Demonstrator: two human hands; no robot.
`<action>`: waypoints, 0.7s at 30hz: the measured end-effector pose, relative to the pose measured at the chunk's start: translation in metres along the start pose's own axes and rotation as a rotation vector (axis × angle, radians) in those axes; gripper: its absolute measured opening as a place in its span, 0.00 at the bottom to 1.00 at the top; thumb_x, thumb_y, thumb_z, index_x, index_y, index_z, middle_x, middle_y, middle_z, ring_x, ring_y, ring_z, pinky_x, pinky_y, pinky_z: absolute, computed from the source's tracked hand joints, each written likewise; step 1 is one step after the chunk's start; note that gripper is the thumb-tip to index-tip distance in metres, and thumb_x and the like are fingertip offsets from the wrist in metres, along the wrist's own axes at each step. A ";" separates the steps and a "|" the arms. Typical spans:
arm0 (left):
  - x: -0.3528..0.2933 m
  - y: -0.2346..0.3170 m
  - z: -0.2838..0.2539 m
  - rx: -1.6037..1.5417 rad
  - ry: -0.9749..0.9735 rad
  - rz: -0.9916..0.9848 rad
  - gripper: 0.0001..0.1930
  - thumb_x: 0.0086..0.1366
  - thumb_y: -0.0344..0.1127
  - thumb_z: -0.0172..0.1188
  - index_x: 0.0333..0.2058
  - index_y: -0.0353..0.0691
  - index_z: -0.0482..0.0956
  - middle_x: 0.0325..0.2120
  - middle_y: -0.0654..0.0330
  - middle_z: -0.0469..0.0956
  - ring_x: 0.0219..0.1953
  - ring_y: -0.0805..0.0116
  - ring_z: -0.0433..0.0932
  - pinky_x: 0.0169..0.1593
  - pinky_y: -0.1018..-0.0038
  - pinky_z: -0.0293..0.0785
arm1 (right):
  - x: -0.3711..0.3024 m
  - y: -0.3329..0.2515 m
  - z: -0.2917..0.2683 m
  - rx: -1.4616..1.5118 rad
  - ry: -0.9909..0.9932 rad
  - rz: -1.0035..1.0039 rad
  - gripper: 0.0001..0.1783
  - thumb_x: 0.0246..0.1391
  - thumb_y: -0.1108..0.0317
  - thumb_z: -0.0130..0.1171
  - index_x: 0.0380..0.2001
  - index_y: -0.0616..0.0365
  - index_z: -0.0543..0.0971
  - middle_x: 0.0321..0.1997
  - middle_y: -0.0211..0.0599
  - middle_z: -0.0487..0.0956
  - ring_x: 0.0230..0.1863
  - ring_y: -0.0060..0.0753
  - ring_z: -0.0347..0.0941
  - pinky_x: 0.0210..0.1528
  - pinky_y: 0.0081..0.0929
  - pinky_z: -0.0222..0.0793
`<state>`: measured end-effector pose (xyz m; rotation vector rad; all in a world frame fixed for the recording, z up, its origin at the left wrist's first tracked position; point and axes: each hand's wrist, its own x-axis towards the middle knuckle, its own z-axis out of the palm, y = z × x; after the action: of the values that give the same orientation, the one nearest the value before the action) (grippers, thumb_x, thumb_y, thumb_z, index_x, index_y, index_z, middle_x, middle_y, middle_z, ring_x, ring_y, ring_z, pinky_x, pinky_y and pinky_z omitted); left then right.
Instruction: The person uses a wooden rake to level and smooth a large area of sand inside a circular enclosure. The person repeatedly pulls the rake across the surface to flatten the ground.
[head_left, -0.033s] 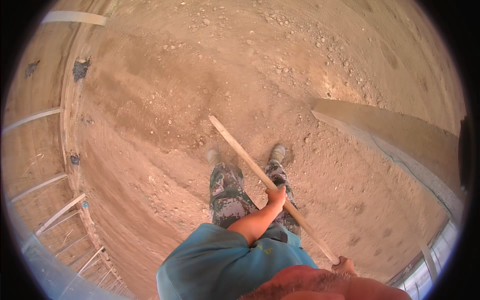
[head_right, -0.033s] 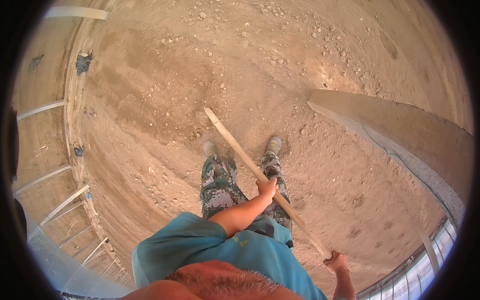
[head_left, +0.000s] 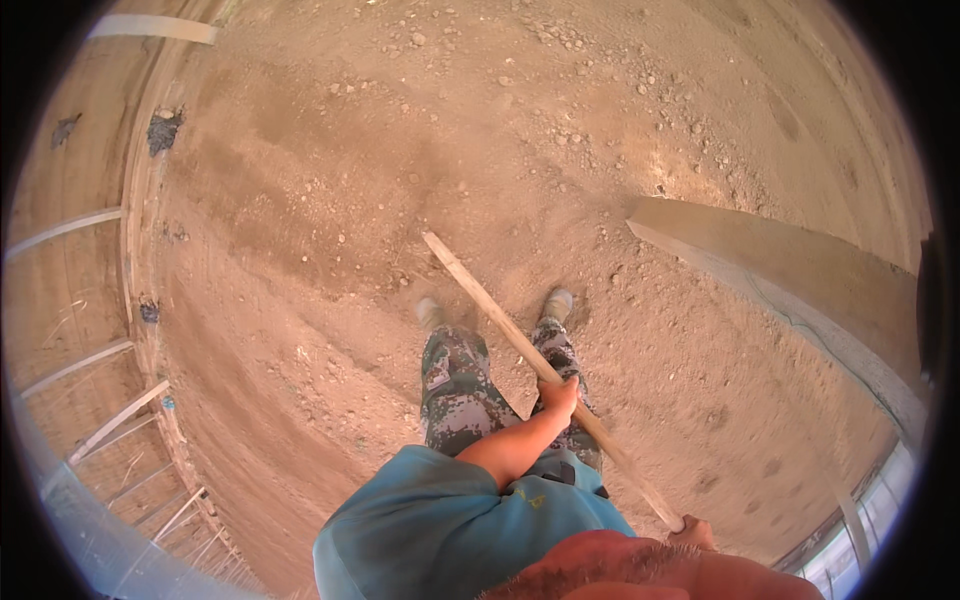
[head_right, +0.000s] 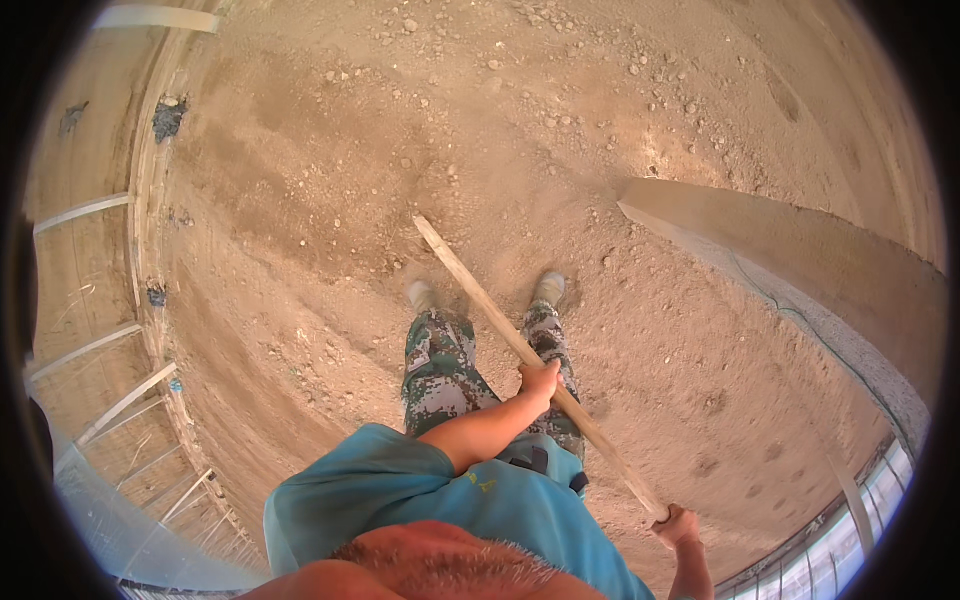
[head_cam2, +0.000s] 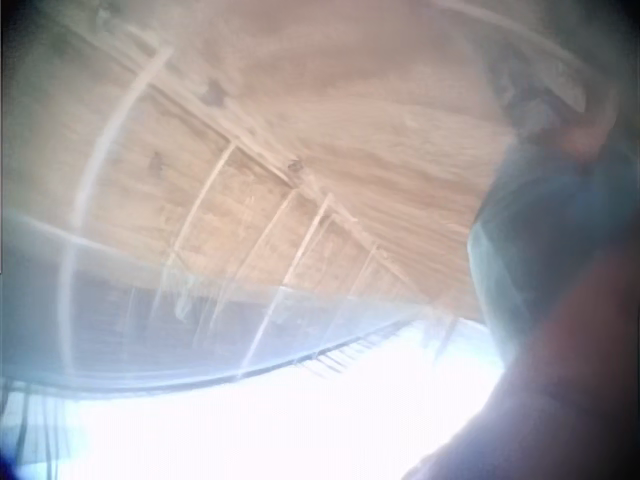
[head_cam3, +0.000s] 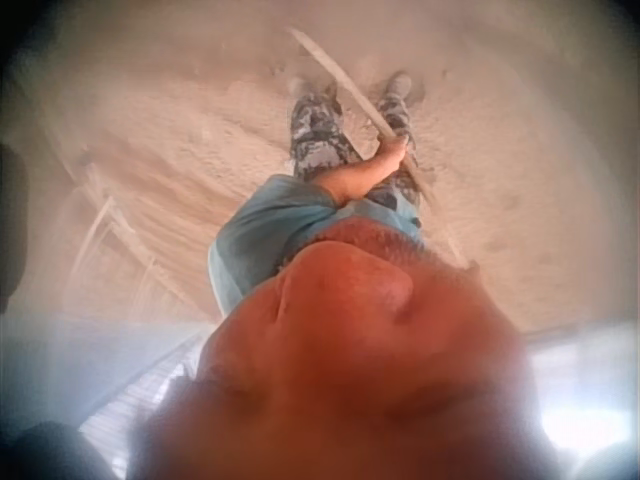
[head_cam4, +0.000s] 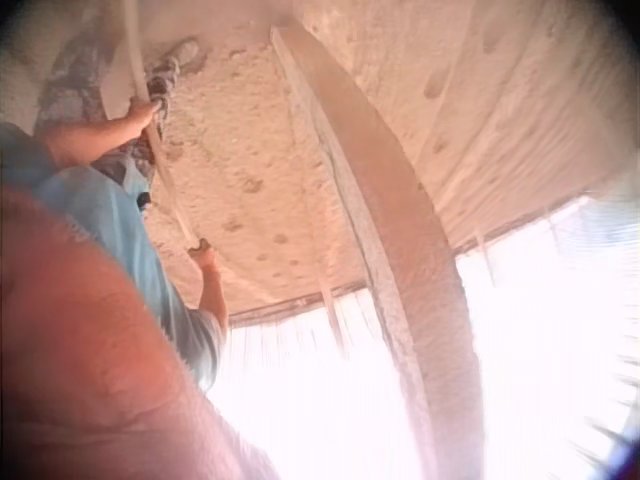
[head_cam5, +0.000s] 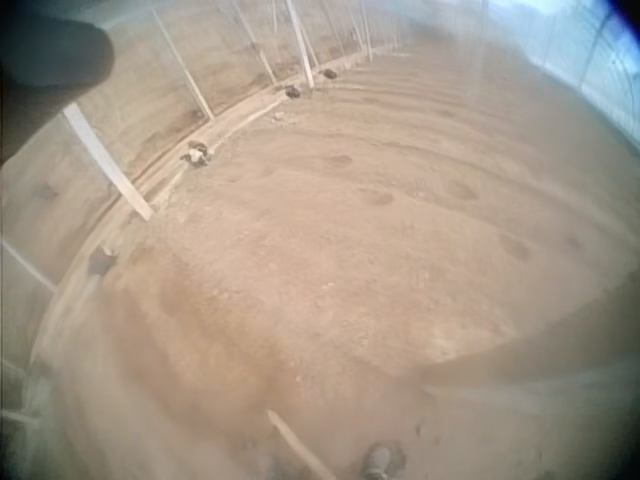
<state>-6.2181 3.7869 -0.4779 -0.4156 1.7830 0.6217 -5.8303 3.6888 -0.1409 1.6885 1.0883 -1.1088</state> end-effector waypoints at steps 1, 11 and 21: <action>0.001 -0.020 -0.007 -0.015 -0.015 0.017 0.34 0.68 0.30 0.74 0.59 0.30 0.56 0.33 0.52 0.80 0.25 0.63 0.81 0.29 0.66 0.80 | 0.009 0.018 -0.007 -0.018 -0.023 0.008 0.21 0.47 0.51 0.73 0.40 0.54 0.88 0.39 0.54 0.90 0.45 0.61 0.88 0.51 0.50 0.86; 0.192 0.160 -0.160 -0.085 0.158 0.236 0.13 0.64 0.28 0.71 0.25 0.35 0.76 0.19 0.57 0.79 0.18 0.62 0.79 0.24 0.61 0.74 | 0.080 -0.295 0.028 -0.118 -0.035 -0.126 0.24 0.53 0.53 0.72 0.49 0.55 0.86 0.45 0.59 0.89 0.52 0.63 0.86 0.54 0.54 0.82; 0.246 0.537 -0.473 -0.296 0.147 0.449 0.05 0.71 0.24 0.66 0.39 0.30 0.77 0.23 0.55 0.78 0.22 0.63 0.79 0.26 0.63 0.78 | 0.021 -0.759 0.046 0.038 0.092 -0.706 0.23 0.58 0.59 0.67 0.54 0.58 0.82 0.42 0.62 0.88 0.47 0.70 0.86 0.53 0.56 0.82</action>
<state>-6.9593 3.9374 -0.5037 -0.2630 1.9456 1.2063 -6.5511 3.8690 -0.3029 1.4154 1.8087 -1.4890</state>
